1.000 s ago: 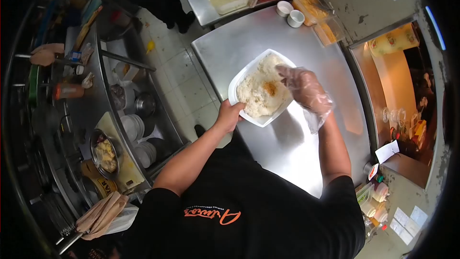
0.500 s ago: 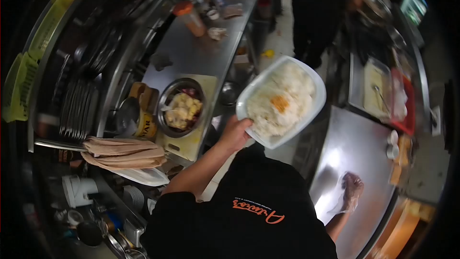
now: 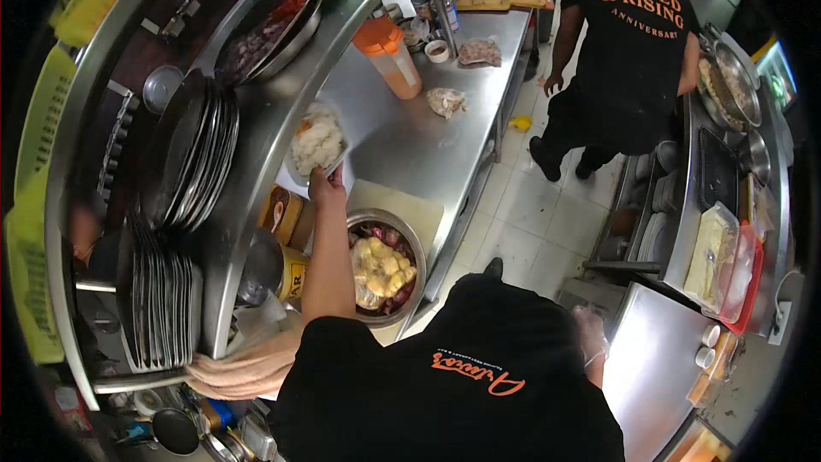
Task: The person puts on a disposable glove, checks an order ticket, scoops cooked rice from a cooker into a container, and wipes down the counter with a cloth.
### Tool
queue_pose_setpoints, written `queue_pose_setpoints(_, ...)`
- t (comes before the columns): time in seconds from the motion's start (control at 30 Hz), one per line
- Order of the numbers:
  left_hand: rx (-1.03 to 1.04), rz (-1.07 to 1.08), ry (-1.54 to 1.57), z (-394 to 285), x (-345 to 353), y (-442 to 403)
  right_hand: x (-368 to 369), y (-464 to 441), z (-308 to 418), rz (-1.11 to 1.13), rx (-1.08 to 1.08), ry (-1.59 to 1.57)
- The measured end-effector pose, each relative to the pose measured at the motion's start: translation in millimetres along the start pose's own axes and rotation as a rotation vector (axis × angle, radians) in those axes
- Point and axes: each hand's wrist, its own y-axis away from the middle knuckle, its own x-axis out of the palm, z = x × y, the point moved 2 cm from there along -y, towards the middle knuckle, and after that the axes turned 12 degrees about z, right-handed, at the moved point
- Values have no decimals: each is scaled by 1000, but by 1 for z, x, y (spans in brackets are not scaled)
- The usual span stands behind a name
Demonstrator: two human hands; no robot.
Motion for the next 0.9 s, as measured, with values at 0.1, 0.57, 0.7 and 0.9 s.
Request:
queue_pose_setpoints(0.1, 30, -172, 52, 13, -31, -56, 7, -12, -9, 147, 237, 0)
queue_pose_setpoints(0.57, -338, -477, 453, 52, -118, -144, 99, -21, -67, -110, 438, -546)
queue_pose_setpoints(0.7, -420, -467, 417, 46, -35, -96, 81, -8, -47, -148, 480, -1459)
queue_pose_setpoints(0.9, -478, 561, -211, 146, 131, 55, 2, 55, 34, -480, 440, -1042)
